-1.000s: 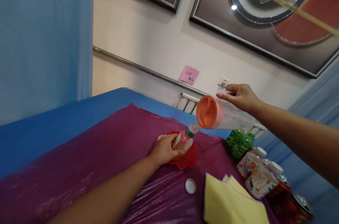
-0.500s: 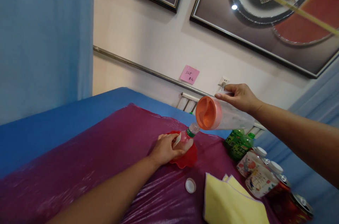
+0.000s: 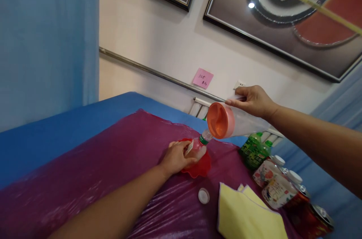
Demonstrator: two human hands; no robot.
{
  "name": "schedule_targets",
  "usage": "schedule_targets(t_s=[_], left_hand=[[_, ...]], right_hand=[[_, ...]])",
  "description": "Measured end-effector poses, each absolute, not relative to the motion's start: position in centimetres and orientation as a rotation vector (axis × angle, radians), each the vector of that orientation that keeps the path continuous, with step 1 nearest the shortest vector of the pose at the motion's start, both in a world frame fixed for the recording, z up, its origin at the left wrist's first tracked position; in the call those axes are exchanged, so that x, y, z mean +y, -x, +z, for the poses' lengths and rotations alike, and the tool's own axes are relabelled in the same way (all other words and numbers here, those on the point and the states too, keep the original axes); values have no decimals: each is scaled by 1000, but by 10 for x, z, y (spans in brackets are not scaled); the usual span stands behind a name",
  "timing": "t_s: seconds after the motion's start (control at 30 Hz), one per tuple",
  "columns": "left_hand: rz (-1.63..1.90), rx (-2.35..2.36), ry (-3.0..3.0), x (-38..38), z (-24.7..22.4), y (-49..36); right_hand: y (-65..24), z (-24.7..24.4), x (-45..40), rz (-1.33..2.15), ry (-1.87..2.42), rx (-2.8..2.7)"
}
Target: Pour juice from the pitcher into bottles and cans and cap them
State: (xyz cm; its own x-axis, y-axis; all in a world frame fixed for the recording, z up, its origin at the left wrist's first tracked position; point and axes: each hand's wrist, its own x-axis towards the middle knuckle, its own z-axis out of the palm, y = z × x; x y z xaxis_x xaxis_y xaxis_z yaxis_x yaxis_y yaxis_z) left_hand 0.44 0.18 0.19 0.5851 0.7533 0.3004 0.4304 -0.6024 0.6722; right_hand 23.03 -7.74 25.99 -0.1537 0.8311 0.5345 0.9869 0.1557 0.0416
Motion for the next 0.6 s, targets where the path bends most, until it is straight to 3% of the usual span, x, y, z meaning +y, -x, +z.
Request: schedule_targets(t_s=[0.6], left_hand=[[828,906,-2272,6,-3,-4]], right_hand=[[-207,276,-76,-706,1720,-2221]])
